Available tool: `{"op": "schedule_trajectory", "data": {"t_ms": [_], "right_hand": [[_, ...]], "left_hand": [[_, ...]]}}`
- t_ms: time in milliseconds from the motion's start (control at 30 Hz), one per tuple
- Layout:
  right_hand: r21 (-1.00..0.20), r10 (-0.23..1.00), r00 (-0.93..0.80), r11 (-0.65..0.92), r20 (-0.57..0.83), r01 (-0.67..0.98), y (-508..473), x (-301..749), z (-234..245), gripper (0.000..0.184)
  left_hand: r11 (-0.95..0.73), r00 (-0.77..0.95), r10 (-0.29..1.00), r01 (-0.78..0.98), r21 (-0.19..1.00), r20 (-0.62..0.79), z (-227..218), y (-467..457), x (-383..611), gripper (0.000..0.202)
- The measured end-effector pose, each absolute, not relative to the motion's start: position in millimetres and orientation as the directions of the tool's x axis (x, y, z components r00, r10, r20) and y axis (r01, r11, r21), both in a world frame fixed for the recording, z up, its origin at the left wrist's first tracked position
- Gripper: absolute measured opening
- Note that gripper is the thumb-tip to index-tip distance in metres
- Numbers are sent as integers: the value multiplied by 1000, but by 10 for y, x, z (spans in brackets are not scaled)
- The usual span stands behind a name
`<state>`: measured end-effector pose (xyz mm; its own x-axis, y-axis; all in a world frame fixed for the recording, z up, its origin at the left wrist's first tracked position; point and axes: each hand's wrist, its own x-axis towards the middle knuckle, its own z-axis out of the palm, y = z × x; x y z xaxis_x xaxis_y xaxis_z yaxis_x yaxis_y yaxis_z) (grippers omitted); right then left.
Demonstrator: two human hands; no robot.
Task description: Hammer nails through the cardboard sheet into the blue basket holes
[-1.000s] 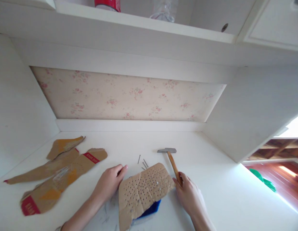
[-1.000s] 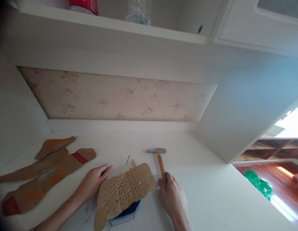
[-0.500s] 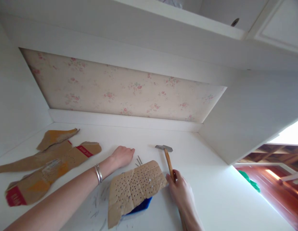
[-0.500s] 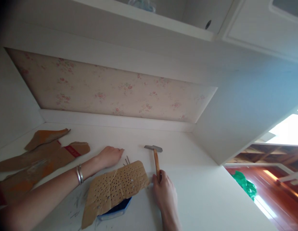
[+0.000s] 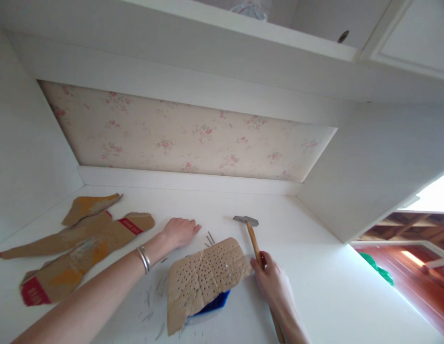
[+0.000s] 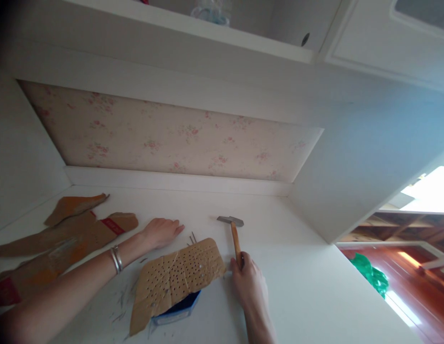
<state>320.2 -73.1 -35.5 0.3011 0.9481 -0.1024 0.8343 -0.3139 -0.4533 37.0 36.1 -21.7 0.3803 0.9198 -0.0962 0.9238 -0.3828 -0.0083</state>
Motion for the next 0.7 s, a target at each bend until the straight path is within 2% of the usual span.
{"op": "schedule_trajectory", "data": {"t_ms": [67, 200, 433, 567, 700], "right_hand": [[-451, 946, 308, -321, -105, 833, -734, 3199, -350, 32], [-452, 945, 308, -322, -107, 831, -746, 3196, -334, 33], [-459, 945, 306, -325, -117, 827, -758, 3197, -305, 34], [-468, 946, 304, -321, -114, 823, -756, 3205, -329, 33], [-486, 946, 302, -320, -119, 813, -751, 3223, -363, 33]], "left_hand": [[-343, 341, 936, 939, -6, -90, -222, 401, 406, 53], [-326, 326, 938, 945, 16, -119, -215, 493, 474, 34], [-348, 354, 927, 935, 73, -121, -144, 489, 493, 34], [-322, 327, 944, 940, 110, -31, 4, 359, 441, 26], [-305, 286, 950, 933, 193, 123, 257, 52, 338, 34]]}}
